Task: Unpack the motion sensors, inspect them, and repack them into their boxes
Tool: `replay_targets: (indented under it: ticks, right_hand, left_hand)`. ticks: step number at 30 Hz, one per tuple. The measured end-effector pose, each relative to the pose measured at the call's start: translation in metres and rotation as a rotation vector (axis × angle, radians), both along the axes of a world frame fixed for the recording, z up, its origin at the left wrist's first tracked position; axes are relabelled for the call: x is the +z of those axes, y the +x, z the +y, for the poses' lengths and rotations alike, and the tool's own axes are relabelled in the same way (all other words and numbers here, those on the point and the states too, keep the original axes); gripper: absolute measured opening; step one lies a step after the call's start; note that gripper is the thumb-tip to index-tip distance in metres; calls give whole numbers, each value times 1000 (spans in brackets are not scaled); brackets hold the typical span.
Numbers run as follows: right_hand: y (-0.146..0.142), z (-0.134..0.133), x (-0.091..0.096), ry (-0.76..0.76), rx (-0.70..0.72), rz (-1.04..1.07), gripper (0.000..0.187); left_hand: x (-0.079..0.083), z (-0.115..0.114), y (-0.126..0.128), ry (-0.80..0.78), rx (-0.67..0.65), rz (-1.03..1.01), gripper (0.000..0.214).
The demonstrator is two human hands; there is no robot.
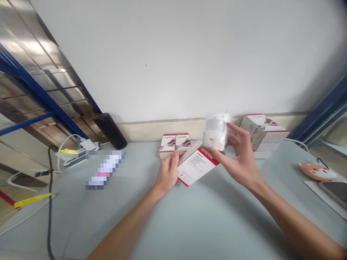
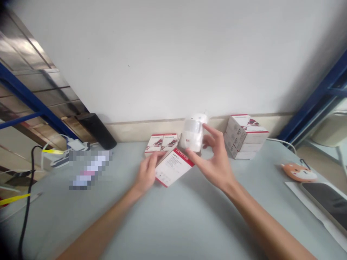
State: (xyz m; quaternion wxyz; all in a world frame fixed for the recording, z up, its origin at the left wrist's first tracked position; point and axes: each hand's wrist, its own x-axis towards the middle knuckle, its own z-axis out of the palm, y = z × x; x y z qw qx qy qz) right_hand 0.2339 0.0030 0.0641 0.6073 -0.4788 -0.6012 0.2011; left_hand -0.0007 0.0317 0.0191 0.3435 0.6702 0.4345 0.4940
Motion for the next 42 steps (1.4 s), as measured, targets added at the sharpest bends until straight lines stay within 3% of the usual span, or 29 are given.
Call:
replay_targets:
  ticks: [4, 8, 10, 13, 17, 23, 29, 38, 40, 42]
  right_hand:
    - [1, 3, -8, -96, 126, 78, 75]
    - [0, 5, -15, -137, 274, 218, 69]
    - [-2, 4, -16, -149, 333, 245, 64]
    - [-4, 0, -15, -130, 366, 212, 57]
    - [-5, -2, -17, -91, 338, 129, 48]
    - [-11, -9, -30, 37, 194, -54, 41]
    - [-30, -27, -22, 288, 314, -248, 40]
    - [-36, -29, -26, 266, 210, -286, 21]
    - [-37, -28, -28, 284, 181, -262, 28]
    - [-38, -28, -29, 310, 130, -211, 47]
  left_hand:
    - [-1, -1, 1, 47, -17, 54, 51]
    - [0, -6, -1, 33, -211, 145, 46]
    - [-2, -9, -1, 15, -296, 188, 56]
    - [-7, -12, 3, 32, -326, 150, 60]
    - [-18, -12, 8, 103, -317, 80, 52]
    - [-18, -15, 12, 213, -307, 37, 72]
    - [-8, -22, 16, 336, -159, -64, 74]
    - [-10, -16, 9, 364, -61, 2, 83]
    - [-8, -16, 9, 383, -52, 26, 77]
    - [-5, -15, 8, 456, -48, 46, 64]
